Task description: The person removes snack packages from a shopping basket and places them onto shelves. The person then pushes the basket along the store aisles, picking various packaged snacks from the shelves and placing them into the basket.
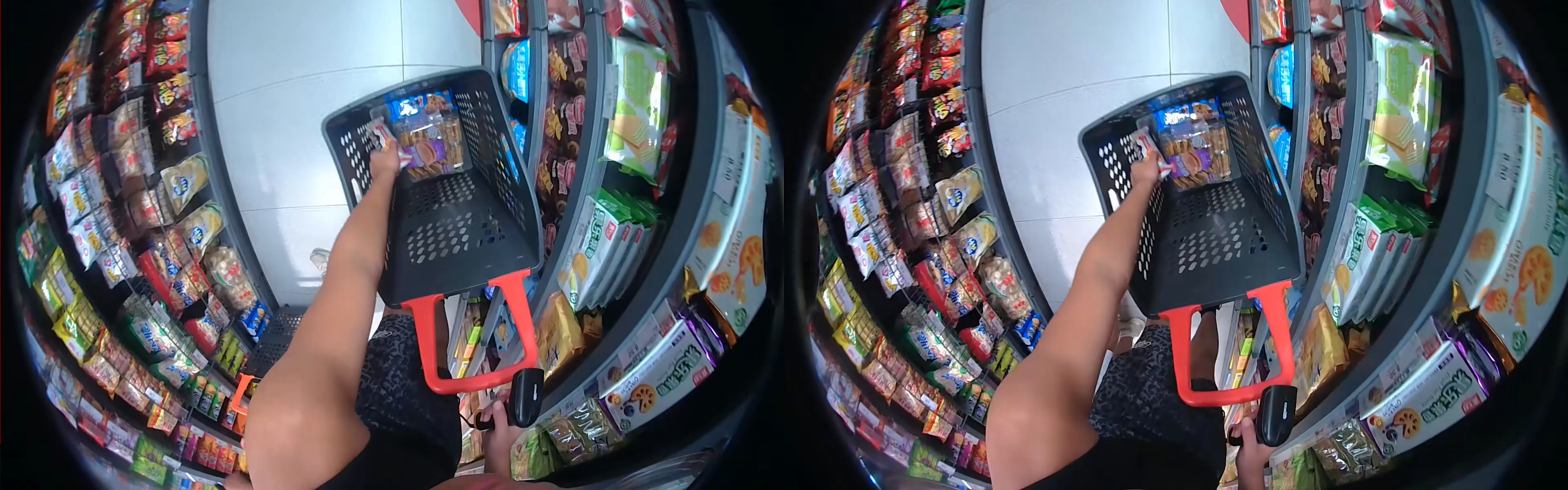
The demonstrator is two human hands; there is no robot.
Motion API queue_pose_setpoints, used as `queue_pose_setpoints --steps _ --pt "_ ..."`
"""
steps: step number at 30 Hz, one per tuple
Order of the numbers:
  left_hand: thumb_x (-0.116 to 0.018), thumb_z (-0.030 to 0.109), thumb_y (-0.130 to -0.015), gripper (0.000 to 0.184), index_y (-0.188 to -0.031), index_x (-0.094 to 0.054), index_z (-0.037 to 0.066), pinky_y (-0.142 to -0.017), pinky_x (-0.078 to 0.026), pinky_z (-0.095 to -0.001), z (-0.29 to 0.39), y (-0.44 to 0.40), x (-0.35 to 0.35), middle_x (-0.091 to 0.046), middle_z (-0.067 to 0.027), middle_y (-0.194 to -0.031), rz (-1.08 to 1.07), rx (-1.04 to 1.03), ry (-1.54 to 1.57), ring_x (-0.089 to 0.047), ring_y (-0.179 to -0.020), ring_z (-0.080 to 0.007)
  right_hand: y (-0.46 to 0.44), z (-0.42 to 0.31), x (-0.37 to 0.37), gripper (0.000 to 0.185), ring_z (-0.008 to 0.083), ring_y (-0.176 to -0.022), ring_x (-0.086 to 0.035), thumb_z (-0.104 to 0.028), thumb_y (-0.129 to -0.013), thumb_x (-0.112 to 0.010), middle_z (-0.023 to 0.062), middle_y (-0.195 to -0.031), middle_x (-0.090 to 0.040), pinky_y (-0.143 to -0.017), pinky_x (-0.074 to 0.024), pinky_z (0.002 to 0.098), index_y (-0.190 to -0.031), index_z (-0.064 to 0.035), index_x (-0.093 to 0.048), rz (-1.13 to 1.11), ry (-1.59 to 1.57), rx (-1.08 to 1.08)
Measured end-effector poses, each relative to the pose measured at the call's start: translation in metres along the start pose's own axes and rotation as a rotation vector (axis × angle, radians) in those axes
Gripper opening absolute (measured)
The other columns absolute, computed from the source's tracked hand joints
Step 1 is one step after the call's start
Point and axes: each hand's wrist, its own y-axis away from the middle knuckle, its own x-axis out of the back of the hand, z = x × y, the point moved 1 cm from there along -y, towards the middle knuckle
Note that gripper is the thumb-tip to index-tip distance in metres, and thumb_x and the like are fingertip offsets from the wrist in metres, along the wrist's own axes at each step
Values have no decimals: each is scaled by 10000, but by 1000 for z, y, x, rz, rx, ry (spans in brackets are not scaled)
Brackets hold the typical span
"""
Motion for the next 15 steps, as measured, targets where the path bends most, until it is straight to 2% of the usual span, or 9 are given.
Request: queue_pose_setpoints --steps 1,2,3,5,6,9,11,13,15 --pt "-738 629 -775 853 -1276 -603 -48 -989 -523 -468 -6 -21 -15 -683 -292 -1233 0 -43 5 -676 -1153 -414 -2 4 4 311 113 -610 -547 33 -940 -626 48 -858 -573 -605 -514 302 -1235 10 -530 11 3 -15" --pt "-785 503 -780 823 -1350 -538 -38 -1022 -509 -466 5 -6 -9 -663 -288 -1273 69 -164 -50 -648 -1198 -423 -2 8 7 323 108 -624 -550 43 -943 -622 45 -861 -576 -628 -528 310 -1249 12 -524 25 4 -29" --pt "-782 349 -796 767 -1392 -492 -37 -1042 -503 -467 2 -9 -10 -630 -290 -1324 17 -168 -72 -630 -1224 -423 -3 11 8 321 110 -626 -551 45 -942 -621 46 -862 -578 -624 -527 311 -1247 11 -526 31 2 -41" --pt "-744 264 -802 714 -1395 -487 -40 -1067 -488 -457 -10 -8 -10 -600 -294 -1363 23 -128 -151 -615 -1248 -417 -6 13 8 318 113 -632 -554 47 -941 -618 48 -864 -581 -615 -523 311 -1245 11 -531 22 -1 -66" --pt "-729 233 -791 735 -1424 -471 -36 -1099 -464 -441 -20 -8 -14 -576 -288 -1402 41 -204 -118 -590 -1284 -411 -8 15 7 318 115 -633 -559 48 -941 -620 48 -868 -584 -607 -517 306 -1247 16 -539 13 -4 -46" --pt "-778 319 -769 880 -1494 -421 -31 -1136 -428 -420 -32 2 -21 -560 -280 -1442 -107 -161 -85 -553 -1342 -393 -7 21 10 310 115 -635 -564 49 -941 -622 47 -861 -585 -610 -515 296 -1243 26 -553 -3 -31 -73" --pt "-822 359 -739 972 -1514 -396 -44 -1142 -422 -404 -37 8 -25 -565 -288 -1432 -111 -144 -96 -545 -1352 -395 -7 26 13 295 121 -604 -550 8 -948 -625 44 -808 -567 -582 -501 300 -1233 18 -549 -4 28 -60" --pt "-861 434 -719 1034 -1488 -402 -82 -1139 -421 -395 -64 -21 -57 -580 -278 -1416 -102 -135 64 -565 -1332 -381 -9 29 12 287 125 -583 -543 -13 -952 -627 43 -783 -560 -565 -495 303 -1227 15 -548 9 60 -46" --pt "-875 488 -709 1059 -1452 -417 -111 -1119 -436 -392 -53 -16 -61 -589 -278 -1401 -155 17 127 -590 -1300 -373 -10 28 11 285 125 -574 -542 -15 -952 -627 44 -788 -563 -557 -494 305 -1224 17 -551 40 74 -40"
